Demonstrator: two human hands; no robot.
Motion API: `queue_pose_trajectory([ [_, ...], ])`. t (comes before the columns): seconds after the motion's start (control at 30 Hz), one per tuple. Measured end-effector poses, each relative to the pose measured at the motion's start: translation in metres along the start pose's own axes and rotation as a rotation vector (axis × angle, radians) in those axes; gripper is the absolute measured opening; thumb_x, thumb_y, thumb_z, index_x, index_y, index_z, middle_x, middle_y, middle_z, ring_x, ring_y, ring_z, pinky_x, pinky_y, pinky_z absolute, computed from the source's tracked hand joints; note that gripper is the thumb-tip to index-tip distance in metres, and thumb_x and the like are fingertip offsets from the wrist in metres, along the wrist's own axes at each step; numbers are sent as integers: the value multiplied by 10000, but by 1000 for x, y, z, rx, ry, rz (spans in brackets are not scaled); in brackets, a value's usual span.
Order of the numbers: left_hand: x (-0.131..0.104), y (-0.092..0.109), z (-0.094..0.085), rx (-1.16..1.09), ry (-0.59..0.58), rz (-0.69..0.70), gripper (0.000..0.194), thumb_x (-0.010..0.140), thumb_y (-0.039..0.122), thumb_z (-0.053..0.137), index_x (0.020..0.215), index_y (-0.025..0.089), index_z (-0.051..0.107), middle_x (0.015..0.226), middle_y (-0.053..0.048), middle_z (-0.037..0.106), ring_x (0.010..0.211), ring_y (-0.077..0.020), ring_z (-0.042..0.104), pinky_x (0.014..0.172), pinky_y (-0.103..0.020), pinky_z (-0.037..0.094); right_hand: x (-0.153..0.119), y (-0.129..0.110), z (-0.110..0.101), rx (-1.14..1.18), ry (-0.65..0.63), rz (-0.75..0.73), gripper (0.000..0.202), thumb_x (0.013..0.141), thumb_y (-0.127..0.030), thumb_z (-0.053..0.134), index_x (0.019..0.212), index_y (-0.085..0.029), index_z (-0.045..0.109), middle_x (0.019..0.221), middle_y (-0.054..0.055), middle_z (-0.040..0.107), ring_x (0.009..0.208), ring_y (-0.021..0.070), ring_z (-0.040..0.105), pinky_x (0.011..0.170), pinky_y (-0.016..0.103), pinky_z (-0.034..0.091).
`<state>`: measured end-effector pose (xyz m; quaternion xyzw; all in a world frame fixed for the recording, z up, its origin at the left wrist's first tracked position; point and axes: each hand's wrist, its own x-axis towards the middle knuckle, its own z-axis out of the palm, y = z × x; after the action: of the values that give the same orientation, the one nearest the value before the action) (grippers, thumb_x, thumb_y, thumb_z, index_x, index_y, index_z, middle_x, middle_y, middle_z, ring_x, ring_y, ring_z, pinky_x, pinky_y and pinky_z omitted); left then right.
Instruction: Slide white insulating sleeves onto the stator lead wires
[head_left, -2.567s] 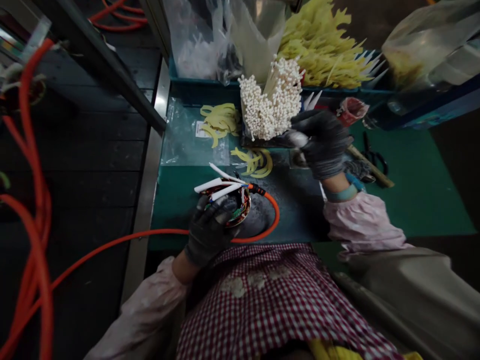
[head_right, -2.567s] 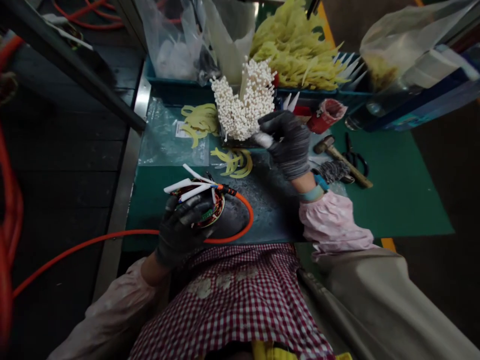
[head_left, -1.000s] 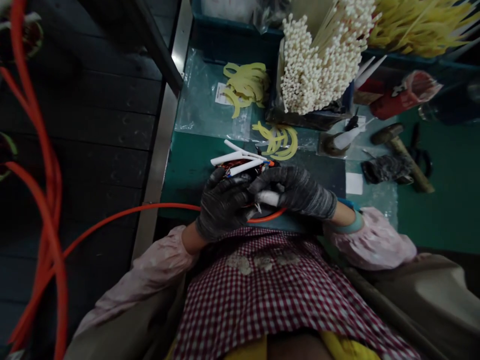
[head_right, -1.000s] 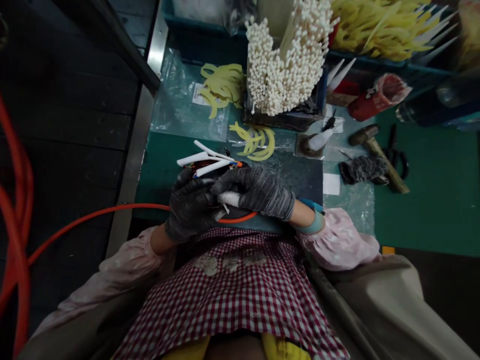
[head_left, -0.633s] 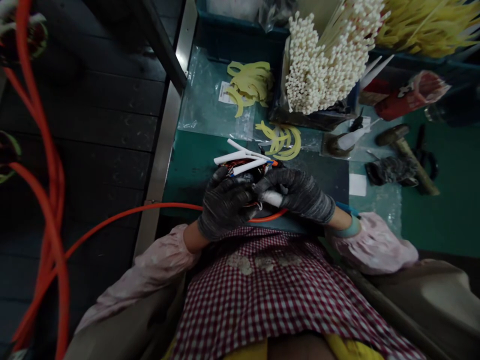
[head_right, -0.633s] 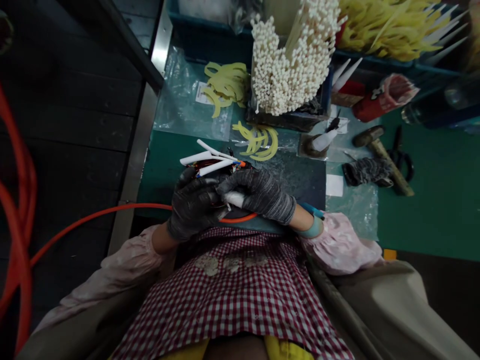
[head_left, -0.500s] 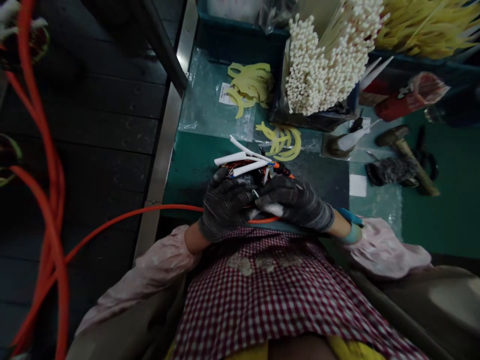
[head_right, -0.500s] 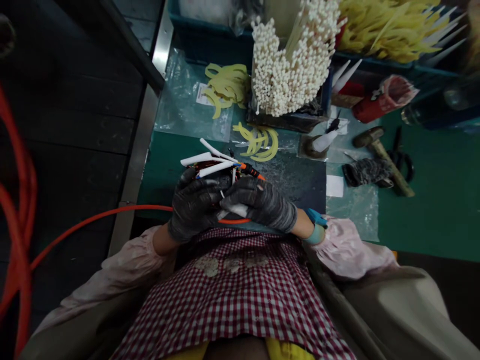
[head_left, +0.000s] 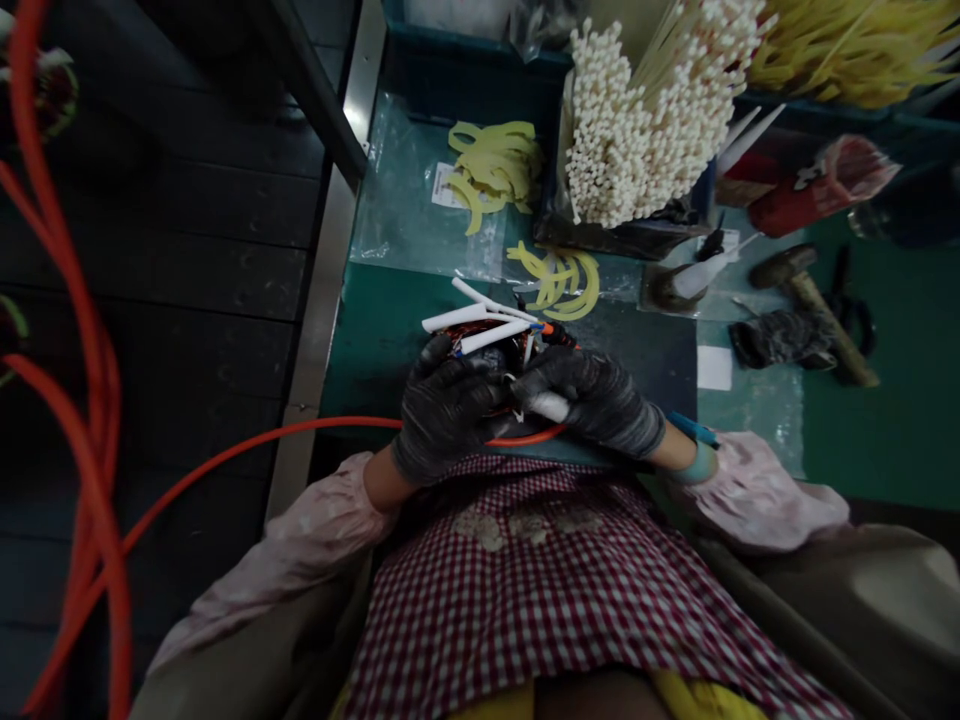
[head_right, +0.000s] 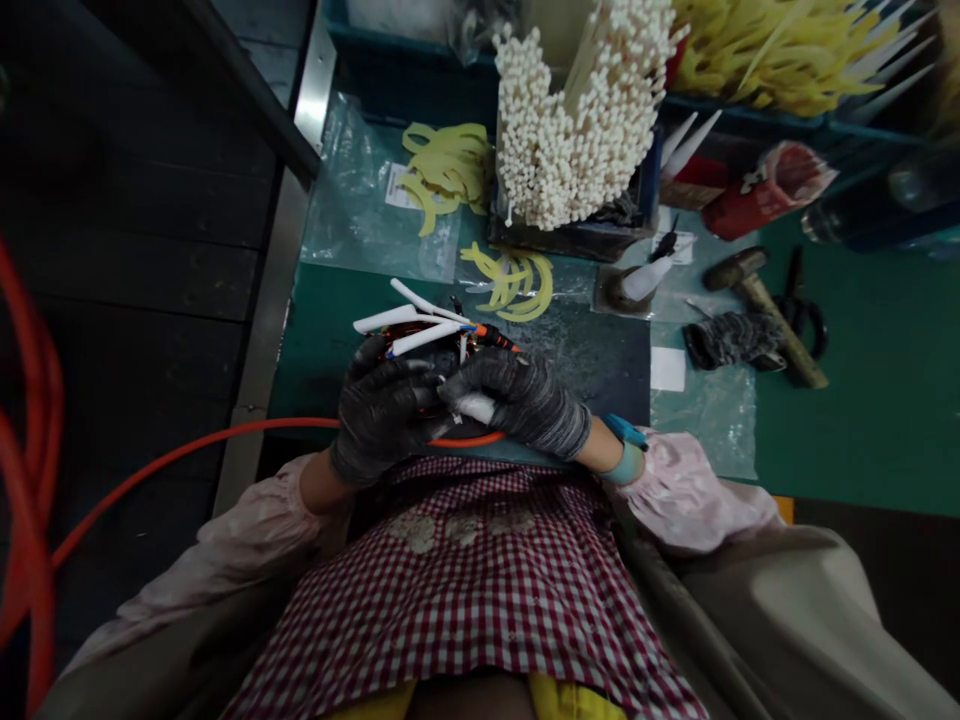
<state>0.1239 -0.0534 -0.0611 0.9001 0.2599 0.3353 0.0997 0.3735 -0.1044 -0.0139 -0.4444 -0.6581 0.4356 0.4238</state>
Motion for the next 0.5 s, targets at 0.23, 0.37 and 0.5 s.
queue_pose_trajectory([
  [0.23, 4, 3, -9, -5, -174, -84, 231, 1110, 491, 687, 1063, 291, 792, 1135, 41, 878, 1188, -207, 817, 1448, -495, 376, 1, -1, -1, -23, 28, 45, 251, 1108, -468, 753, 1083, -235, 841, 1026, 60, 881, 915, 202, 824, 896, 350, 699],
  [0.37, 8, 3, -12, -26, -22, 37, 148, 1111, 393, 693, 1168, 287, 780, 1175, 39, 877, 1167, -193, 821, 1455, -474, 347, -1, 8, 2, -102, -52, -195, 127, 1127, -313, 728, 1131, -249, 837, 1067, 54, 875, 979, 187, 832, 943, 335, 698],
  [0.5, 8, 3, -14, -50, -118, 9, 169, 1096, 413, 697, 1194, 317, 795, 1169, 23, 876, 1164, -234, 812, 1429, -539, 364, -11, 20, 3, -241, -123, -287, 143, 1139, -322, 712, 1148, -257, 839, 1149, 61, 853, 1153, 222, 812, 1107, 430, 681],
])
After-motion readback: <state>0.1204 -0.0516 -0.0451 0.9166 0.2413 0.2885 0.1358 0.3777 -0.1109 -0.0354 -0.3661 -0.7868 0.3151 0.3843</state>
